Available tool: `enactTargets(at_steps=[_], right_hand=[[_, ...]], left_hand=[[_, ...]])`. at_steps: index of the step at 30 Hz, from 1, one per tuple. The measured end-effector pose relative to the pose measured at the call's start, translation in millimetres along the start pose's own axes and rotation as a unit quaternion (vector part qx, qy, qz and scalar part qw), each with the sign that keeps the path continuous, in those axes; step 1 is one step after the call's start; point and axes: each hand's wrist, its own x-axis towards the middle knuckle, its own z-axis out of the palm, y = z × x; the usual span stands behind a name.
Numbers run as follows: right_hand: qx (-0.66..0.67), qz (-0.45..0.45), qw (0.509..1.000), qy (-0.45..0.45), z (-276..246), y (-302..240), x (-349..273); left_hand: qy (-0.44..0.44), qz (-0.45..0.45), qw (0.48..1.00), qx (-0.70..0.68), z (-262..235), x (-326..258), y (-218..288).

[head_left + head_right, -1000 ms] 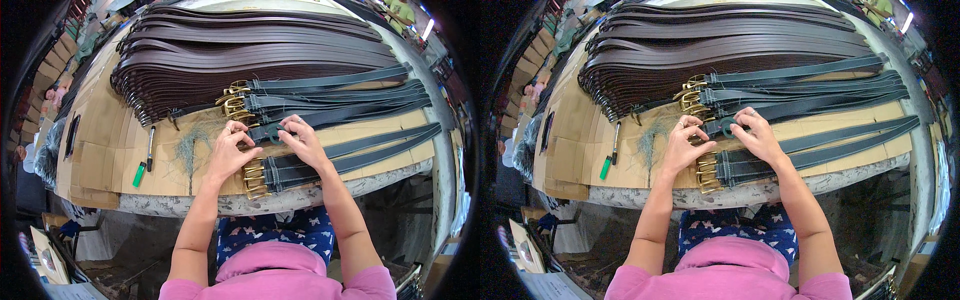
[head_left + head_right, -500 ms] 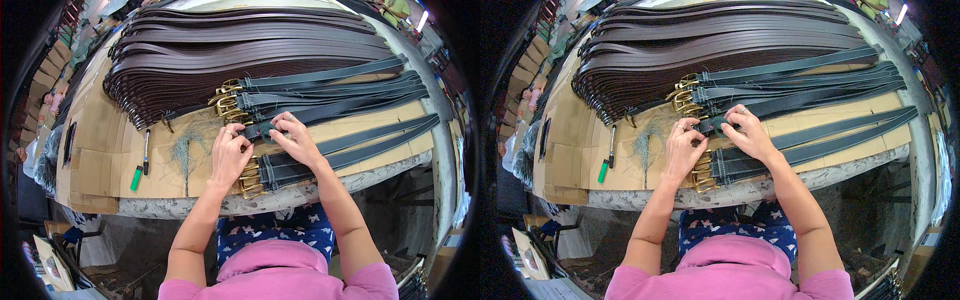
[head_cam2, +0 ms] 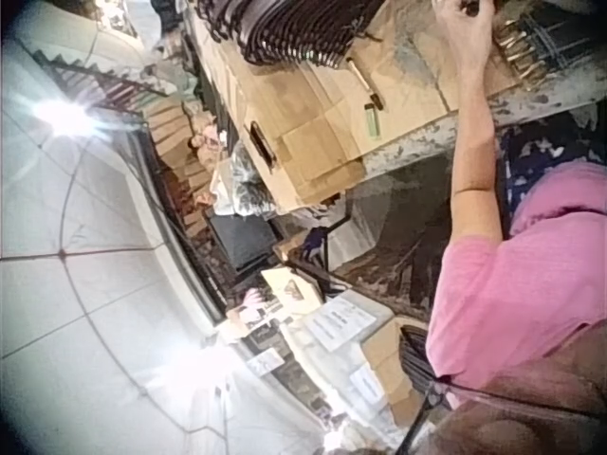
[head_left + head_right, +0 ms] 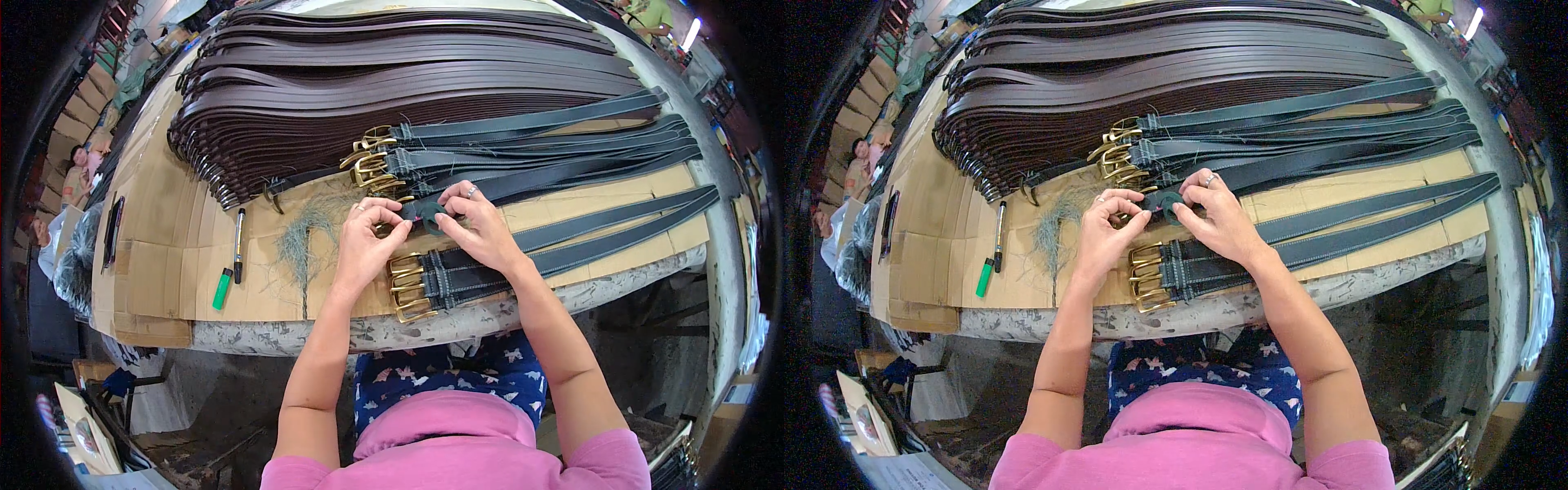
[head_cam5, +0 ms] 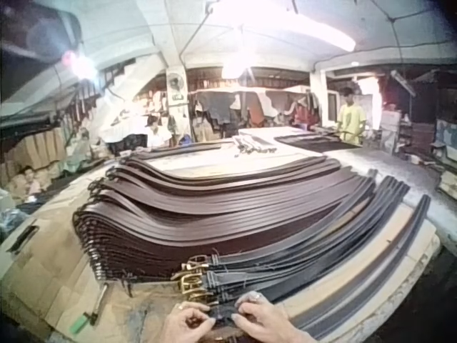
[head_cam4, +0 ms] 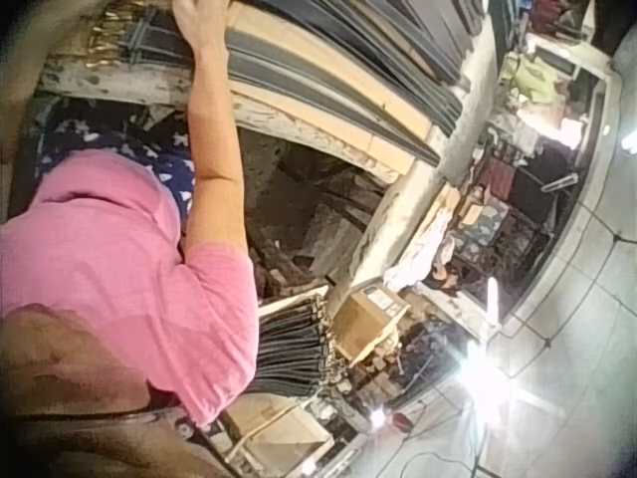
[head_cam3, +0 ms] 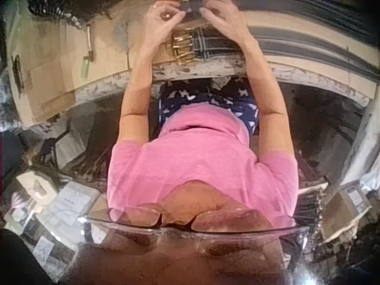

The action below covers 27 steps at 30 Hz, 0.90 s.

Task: Checking and finishing leather belts by singeing loose threads and attaching loops.

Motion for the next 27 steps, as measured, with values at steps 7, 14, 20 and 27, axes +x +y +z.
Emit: enactTargets(at_steps=[7, 14, 20, 27], right_hand=[[-0.006, 0.001, 1.000, 0.004, -0.9, 0.3, -0.6], [0.036, -0.017, 0.997, 0.072, 3.3, 12.6, -1.1], [0.299, 0.146, 0.932, 0.145, 7.5, 20.1, -5.9], [0.285, 0.164, 0.938, 0.111, -30.1, 23.0, -26.8]], left_hand=[[0.008, -0.046, 0.998, -0.033, 1.0, 2.1, 9.9], [0.041, 0.087, 0.989, 0.112, -0.7, 4.3, 5.9], [-0.006, 0.130, 0.974, 0.184, -7.4, 0.8, 9.4], [-0.034, 0.188, 0.943, 0.273, -2.7, 1.0, 27.4]])
